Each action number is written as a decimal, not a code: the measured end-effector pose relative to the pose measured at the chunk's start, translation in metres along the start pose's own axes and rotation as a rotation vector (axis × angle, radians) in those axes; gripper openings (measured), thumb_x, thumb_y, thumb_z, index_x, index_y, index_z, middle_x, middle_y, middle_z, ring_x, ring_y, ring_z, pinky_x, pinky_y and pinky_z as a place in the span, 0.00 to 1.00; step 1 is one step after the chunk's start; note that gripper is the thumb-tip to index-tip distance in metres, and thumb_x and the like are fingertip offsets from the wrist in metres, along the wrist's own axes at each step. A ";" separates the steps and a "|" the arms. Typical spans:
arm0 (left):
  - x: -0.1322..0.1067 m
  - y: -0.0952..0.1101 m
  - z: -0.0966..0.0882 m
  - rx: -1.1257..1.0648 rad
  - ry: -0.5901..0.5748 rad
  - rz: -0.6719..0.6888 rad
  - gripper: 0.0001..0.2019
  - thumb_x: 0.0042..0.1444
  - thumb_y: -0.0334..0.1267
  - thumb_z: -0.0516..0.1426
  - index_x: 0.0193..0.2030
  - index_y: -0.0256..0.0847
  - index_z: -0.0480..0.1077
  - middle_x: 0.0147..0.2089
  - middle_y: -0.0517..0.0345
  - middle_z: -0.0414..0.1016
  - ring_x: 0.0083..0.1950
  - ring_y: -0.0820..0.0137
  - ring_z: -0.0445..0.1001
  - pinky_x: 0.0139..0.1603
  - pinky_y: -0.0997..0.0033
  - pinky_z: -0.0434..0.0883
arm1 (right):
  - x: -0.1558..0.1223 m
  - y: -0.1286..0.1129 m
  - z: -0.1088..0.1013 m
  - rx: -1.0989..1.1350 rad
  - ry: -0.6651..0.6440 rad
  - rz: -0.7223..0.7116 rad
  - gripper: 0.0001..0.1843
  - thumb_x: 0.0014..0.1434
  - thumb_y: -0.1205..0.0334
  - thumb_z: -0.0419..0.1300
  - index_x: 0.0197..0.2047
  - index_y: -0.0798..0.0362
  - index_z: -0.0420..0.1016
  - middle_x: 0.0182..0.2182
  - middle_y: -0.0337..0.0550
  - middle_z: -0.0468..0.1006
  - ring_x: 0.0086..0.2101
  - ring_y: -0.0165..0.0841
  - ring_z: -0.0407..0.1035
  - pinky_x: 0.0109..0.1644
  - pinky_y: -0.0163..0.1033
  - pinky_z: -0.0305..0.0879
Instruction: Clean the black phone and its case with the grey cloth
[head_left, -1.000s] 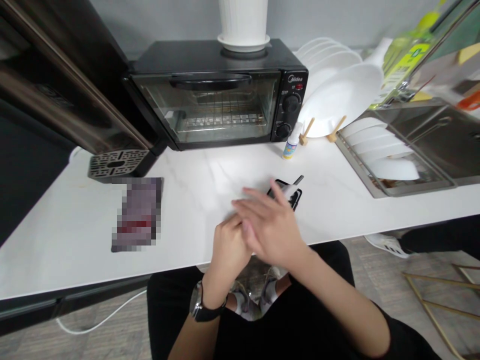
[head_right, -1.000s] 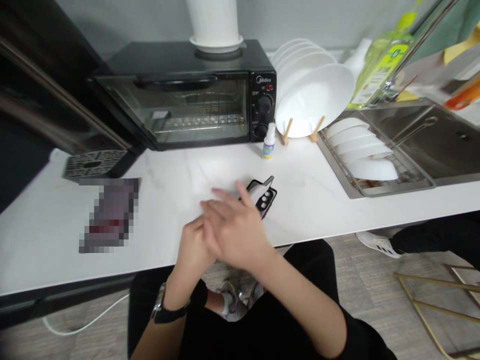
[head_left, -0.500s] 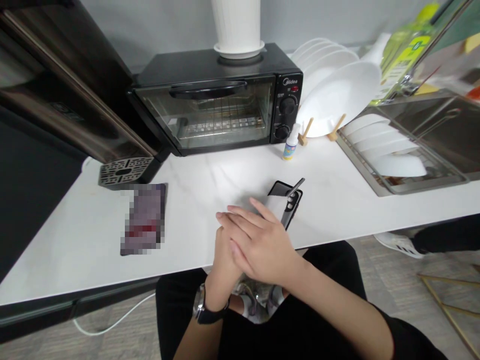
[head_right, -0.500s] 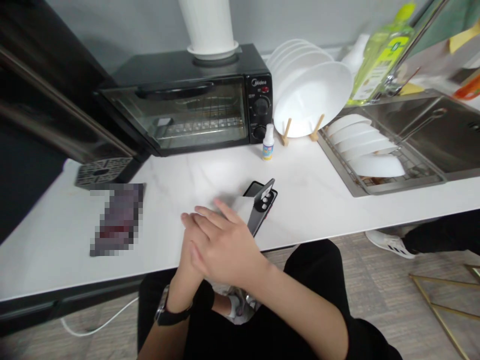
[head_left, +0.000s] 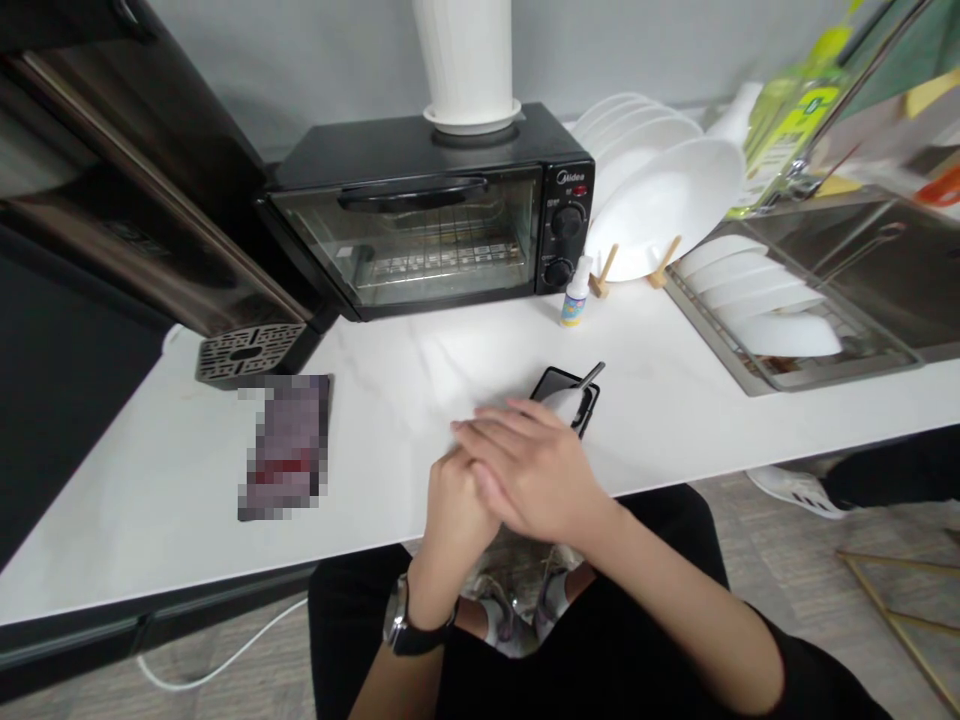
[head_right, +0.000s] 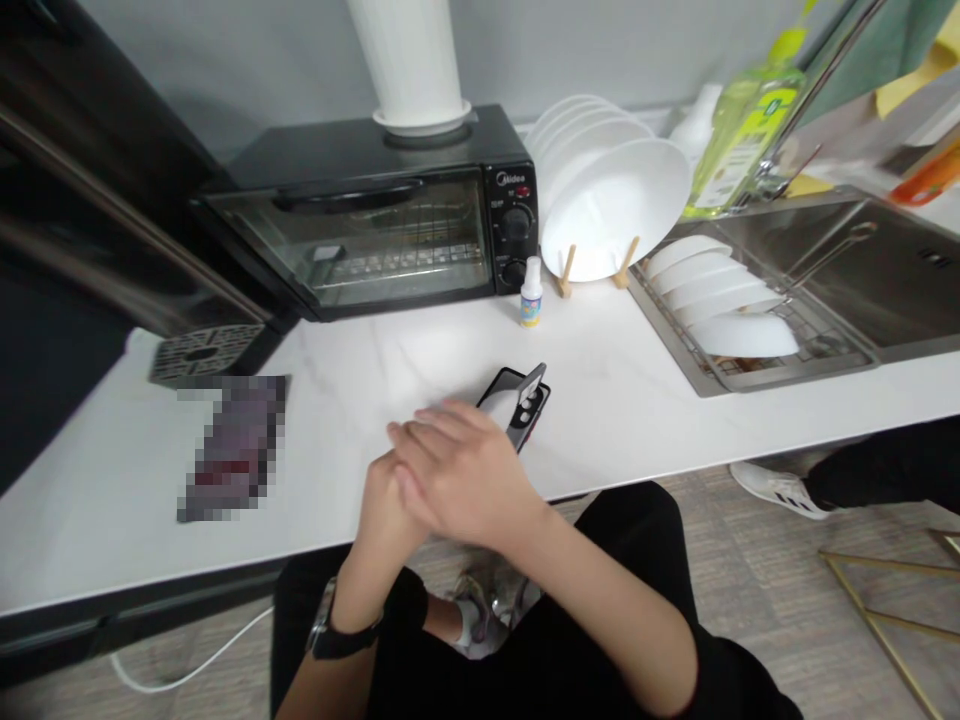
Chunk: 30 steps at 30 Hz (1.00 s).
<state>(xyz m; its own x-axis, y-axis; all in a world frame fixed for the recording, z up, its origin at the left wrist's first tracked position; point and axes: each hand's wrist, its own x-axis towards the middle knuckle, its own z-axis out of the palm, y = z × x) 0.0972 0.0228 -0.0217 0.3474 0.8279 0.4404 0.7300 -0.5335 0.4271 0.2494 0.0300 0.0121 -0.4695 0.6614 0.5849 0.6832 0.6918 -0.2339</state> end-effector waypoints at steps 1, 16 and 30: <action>0.001 0.003 -0.002 -0.034 -0.007 0.012 0.11 0.69 0.33 0.56 0.39 0.38 0.79 0.33 0.54 0.80 0.32 0.67 0.78 0.33 0.69 0.72 | -0.001 0.012 -0.004 -0.026 0.009 0.062 0.22 0.74 0.61 0.49 0.58 0.56 0.82 0.52 0.45 0.88 0.56 0.38 0.79 0.68 0.49 0.67; 0.000 0.004 -0.005 -0.106 -0.048 -0.007 0.10 0.70 0.36 0.58 0.49 0.40 0.82 0.39 0.53 0.83 0.39 0.65 0.82 0.42 0.69 0.77 | -0.005 0.034 -0.009 -0.056 0.057 0.196 0.24 0.77 0.54 0.47 0.56 0.53 0.83 0.52 0.47 0.87 0.55 0.42 0.78 0.64 0.51 0.67; 0.029 0.042 -0.067 -0.224 0.462 -0.113 0.05 0.61 0.35 0.69 0.38 0.41 0.77 0.32 0.66 0.79 0.31 0.76 0.74 0.34 0.77 0.70 | -0.007 0.079 -0.035 0.513 0.959 0.893 0.44 0.73 0.30 0.39 0.28 0.51 0.81 0.25 0.48 0.83 0.28 0.39 0.81 0.34 0.43 0.73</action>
<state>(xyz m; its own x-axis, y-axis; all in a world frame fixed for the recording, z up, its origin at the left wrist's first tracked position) 0.0989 0.0127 0.0619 -0.0587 0.7467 0.6626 0.5867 -0.5112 0.6281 0.3265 0.0703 0.0171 0.7088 0.6195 0.3375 0.1699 0.3144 -0.9340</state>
